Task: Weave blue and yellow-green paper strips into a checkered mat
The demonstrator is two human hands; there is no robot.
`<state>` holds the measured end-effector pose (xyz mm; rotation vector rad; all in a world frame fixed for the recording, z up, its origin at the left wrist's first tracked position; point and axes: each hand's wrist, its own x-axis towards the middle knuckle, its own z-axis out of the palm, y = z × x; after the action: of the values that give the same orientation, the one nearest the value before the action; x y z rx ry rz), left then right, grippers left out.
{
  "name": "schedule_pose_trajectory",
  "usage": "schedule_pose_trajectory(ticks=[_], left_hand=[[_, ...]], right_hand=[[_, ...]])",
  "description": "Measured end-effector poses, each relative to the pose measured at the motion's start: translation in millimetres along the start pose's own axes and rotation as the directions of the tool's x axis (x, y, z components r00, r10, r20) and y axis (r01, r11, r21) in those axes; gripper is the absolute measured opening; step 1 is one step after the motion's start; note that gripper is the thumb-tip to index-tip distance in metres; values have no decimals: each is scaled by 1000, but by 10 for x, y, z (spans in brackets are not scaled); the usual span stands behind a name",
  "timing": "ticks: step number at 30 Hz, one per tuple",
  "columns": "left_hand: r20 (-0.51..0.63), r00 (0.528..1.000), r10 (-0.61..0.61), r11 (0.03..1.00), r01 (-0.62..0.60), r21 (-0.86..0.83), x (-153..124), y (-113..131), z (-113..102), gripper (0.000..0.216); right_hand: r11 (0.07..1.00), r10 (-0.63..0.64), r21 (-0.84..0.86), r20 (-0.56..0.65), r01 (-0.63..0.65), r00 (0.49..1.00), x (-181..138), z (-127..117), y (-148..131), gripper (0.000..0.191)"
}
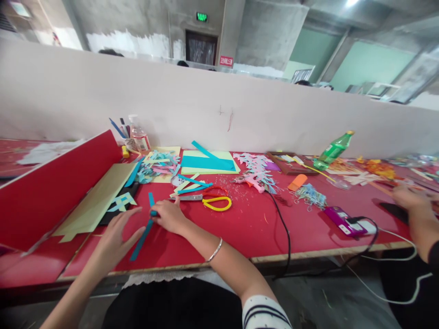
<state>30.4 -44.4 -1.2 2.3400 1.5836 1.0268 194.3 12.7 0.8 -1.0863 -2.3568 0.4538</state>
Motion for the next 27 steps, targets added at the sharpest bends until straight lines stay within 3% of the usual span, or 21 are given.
schedule_pose_trajectory(ticks=[2, 4, 8, 11, 16, 20, 22, 25, 27], left_hand=[[-46, 999, -20, 998, 17, -60, 85, 29, 25, 59], [-32, 999, -37, 993, 33, -109, 174, 101, 60, 69], [149, 988, -46, 989, 66, -131, 298, 283, 121, 42], [267, 960, -79, 971, 135, -199, 316, 376, 132, 37], [367, 930, -4, 938, 132, -322, 294, 429, 71, 38], [410, 912, -12, 922, 169, -349, 290, 436, 45, 37], [428, 904, 10, 935, 143, -325, 291, 442, 53, 38], [416, 908, 53, 970, 52, -236, 293, 455, 85, 37], [408, 909, 82, 984, -9, -178, 295, 460, 116, 34]], right_hand=[[968, 4, 252, -19, 1, 1000, -13, -92, -4, 6], [866, 2, 500, -33, 15, 999, -46, -214, -5, 8], [639, 76, 769, -47, -13, 996, -188, -482, 11, 11], [557, 177, 829, -70, -41, 982, -331, -655, 54, 11], [665, 287, 740, -129, -100, 949, -538, -816, 176, 9], [773, 265, 623, -143, -121, 954, -637, -825, 245, 7], [872, 227, 478, -197, -108, 954, -663, -819, 230, 10], [988, 129, 125, -296, -95, 947, -673, -805, 130, 24], [997, 48, -46, -222, -60, 974, -664, -776, 40, 31]])
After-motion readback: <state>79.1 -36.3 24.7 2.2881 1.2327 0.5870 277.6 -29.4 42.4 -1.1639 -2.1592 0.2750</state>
